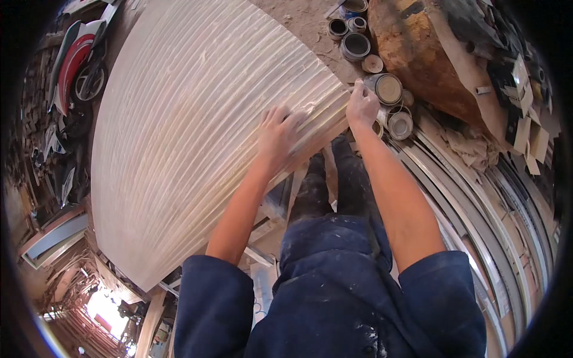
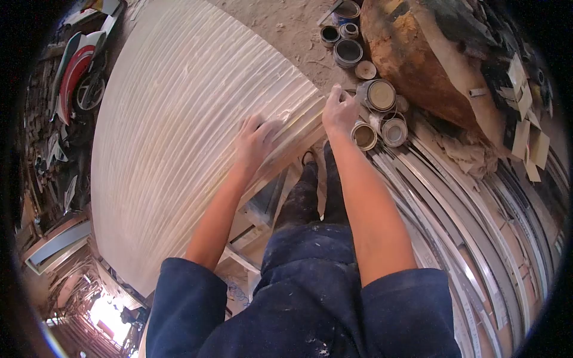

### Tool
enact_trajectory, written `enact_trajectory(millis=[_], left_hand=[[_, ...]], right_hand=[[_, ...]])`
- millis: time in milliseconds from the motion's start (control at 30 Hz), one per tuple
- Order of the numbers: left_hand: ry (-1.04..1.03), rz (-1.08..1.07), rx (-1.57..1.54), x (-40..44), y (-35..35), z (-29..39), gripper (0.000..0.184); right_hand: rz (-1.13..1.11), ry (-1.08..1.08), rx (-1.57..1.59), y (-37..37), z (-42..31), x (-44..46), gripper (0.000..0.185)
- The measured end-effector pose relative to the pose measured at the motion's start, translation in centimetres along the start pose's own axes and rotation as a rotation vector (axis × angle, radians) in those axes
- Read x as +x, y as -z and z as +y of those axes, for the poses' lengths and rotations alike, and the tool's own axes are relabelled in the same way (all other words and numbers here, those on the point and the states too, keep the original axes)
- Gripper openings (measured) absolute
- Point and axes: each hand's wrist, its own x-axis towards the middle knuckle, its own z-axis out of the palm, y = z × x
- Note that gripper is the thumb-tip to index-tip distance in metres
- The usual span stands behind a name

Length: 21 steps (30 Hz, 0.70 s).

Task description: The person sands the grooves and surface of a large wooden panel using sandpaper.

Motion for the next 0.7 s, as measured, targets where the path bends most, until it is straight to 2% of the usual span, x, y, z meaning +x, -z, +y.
enact_trajectory(millis=[67, 167, 267, 400, 467, 567, 700], left_hand=[[0.054, 0.001, 0.017, -3.4, 0.3, -1.8, 0.027], [0.025, 0.017, 0.054, -1.1, -0.5, -0.4, 0.026], [-0.012, 0.059, 0.020, 2.6, -1.6, 1.2, 0.025], [-0.046, 0.024, 0.028, -0.9, 0.5, -0.4, 0.024], [0.012, 0.007, 0.026, -1.7, 0.7, -0.3, 0.024], [-0.016, 0.034, 0.014, 1.7, -1.4, 0.6, 0.025], [-0.013, 0.008, 0.077, -0.9, 0.7, -0.1, 0.027]], right_hand=[[-0.029, 0.020, 0.015, -0.1, 0.5, 0.2, 0.057], [0.033, 0.002, 0.022, -0.3, 0.2, -0.1, 0.057], [-0.002, 0.015, 0.000, 0.0, 0.2, 0.0, 0.056], [0.014, -0.002, 0.009, 0.0, 0.0, -0.1, 0.054], [0.015, 0.037, 0.038, -0.2, 0.4, -0.1, 0.054], [-0.005, 0.004, 0.015, 0.2, -0.1, -0.2, 0.053], [-0.006, 0.013, -0.006, 0.3, -0.5, -0.4, 0.052]])
